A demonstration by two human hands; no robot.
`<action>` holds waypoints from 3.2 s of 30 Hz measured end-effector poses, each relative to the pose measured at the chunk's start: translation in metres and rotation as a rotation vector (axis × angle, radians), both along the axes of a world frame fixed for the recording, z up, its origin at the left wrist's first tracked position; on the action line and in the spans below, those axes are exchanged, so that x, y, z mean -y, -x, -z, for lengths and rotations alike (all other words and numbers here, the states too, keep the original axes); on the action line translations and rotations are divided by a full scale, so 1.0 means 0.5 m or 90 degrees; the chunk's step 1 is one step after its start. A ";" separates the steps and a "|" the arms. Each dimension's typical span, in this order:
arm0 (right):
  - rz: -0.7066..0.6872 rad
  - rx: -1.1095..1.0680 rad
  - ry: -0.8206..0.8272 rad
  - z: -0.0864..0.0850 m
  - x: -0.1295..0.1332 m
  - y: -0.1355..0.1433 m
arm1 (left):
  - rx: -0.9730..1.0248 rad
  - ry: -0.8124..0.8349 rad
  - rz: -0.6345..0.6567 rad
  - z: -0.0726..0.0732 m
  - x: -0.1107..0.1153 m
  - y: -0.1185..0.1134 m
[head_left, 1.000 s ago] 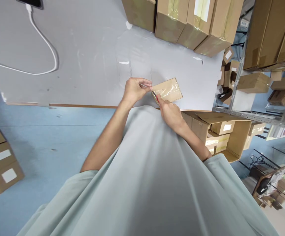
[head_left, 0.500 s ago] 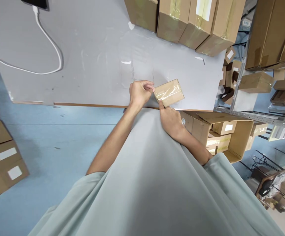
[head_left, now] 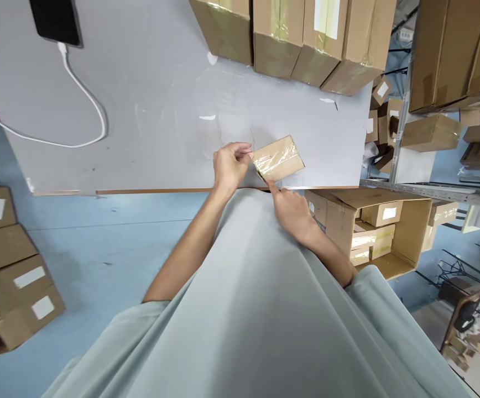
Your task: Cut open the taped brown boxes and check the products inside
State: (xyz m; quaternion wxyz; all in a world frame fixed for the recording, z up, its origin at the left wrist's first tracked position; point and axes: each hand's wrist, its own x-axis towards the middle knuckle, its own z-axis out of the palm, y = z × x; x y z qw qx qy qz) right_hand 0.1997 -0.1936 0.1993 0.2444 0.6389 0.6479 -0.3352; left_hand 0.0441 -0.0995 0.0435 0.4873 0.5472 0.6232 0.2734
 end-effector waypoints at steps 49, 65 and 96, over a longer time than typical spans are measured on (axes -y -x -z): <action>0.038 0.008 0.008 0.017 -0.054 0.046 | -0.154 0.069 -0.034 -0.050 0.021 -0.012; 0.186 -0.126 -0.114 0.027 -0.013 -0.080 | -0.103 0.034 0.012 -0.037 0.038 0.003; 0.333 -0.064 -0.162 0.104 0.039 -0.129 | -0.119 -0.247 0.447 0.003 0.035 -0.076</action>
